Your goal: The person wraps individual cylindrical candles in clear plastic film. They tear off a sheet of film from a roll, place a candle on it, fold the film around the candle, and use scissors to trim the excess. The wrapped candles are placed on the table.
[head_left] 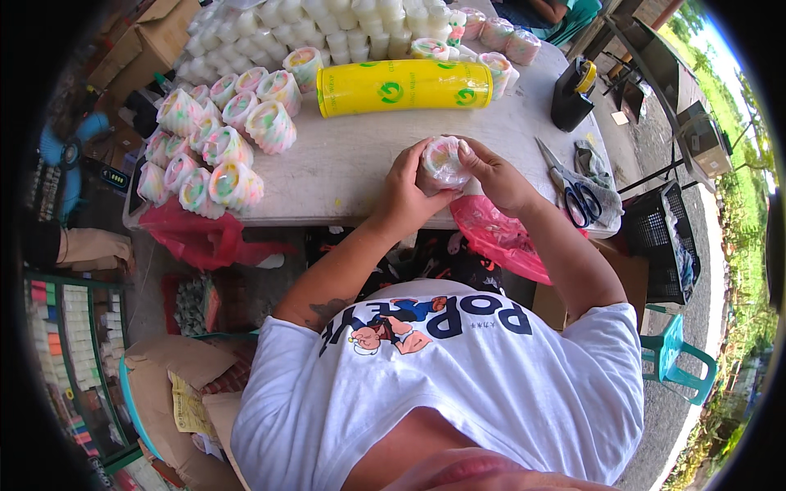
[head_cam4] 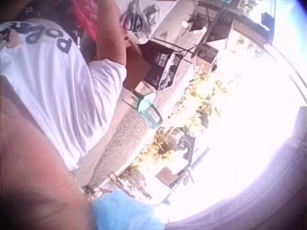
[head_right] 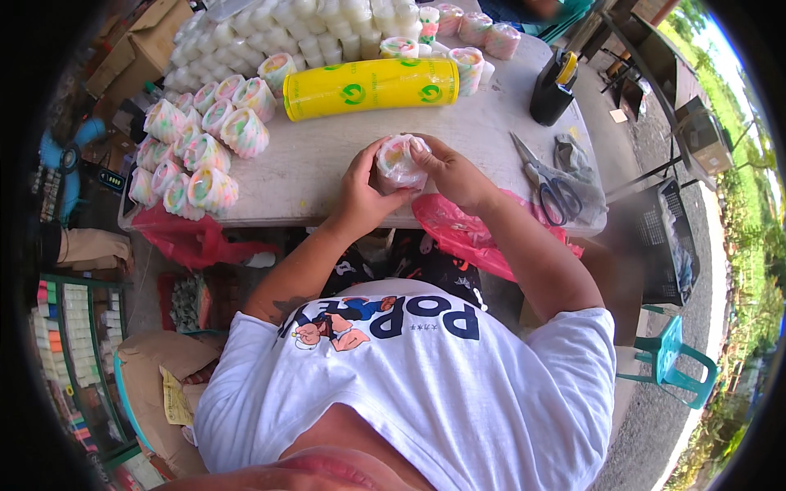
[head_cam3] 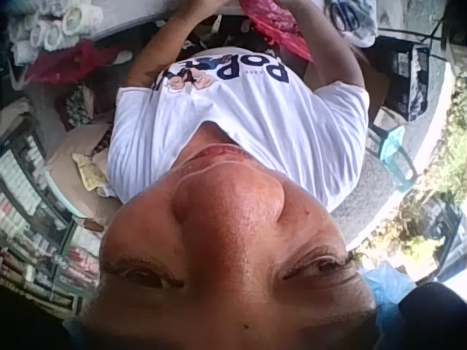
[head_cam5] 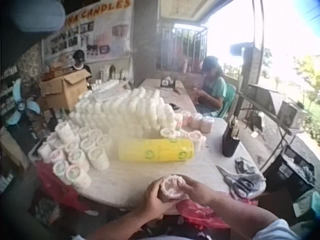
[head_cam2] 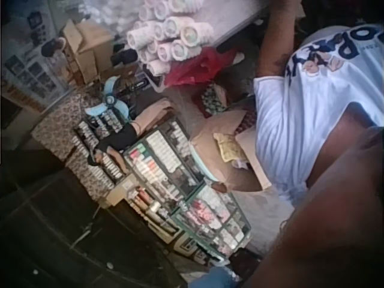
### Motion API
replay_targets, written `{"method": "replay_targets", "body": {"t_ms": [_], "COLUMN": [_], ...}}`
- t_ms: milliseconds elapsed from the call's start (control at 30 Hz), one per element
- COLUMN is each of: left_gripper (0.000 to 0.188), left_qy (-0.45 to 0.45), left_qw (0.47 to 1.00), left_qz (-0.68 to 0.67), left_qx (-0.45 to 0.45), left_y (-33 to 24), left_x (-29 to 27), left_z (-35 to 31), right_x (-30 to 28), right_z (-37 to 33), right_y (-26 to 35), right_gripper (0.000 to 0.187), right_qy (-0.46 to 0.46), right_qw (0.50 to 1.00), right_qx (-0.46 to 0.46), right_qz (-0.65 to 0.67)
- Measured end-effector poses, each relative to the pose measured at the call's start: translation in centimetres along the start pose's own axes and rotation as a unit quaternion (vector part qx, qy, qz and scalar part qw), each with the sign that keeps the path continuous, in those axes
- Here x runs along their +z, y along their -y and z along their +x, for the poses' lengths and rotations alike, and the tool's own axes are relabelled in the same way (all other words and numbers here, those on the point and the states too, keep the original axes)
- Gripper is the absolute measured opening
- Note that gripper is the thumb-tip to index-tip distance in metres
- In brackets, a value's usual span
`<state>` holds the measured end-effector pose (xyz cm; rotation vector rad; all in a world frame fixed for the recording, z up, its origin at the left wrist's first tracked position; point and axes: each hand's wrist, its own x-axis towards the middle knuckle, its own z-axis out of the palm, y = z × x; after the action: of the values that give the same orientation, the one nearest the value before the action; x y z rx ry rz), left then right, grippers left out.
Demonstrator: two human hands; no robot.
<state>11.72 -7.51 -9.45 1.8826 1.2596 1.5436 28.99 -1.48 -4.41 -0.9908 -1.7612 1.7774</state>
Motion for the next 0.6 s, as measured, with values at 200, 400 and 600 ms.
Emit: {"method": "replay_targets", "body": {"t_ms": [200,400,600], "left_gripper": [0.086,0.095,0.081], "left_qy": [0.055,0.059,0.081], "left_qw": [0.971,0.995,0.989], "left_qz": [-0.229,0.031,0.113], "left_qx": [-0.03,0.071,0.047], "left_y": [-2.7,-4.4,-0.4], "left_x": [-0.3,-0.4,0.2], "left_z": [0.9,4.4,1.7], "right_x": [-2.0,-4.5,-17.8], "right_z": [-3.2,-2.7,9.1], "right_y": [2.6,8.1,7.1], "right_gripper": [0.079,0.085,0.078], "right_qy": [0.126,-0.038,-0.501], "right_qw": [0.98,0.966,0.82], "right_qx": [-0.113,-0.157,-0.105], "right_qz": [0.106,-0.204,-0.257]}}
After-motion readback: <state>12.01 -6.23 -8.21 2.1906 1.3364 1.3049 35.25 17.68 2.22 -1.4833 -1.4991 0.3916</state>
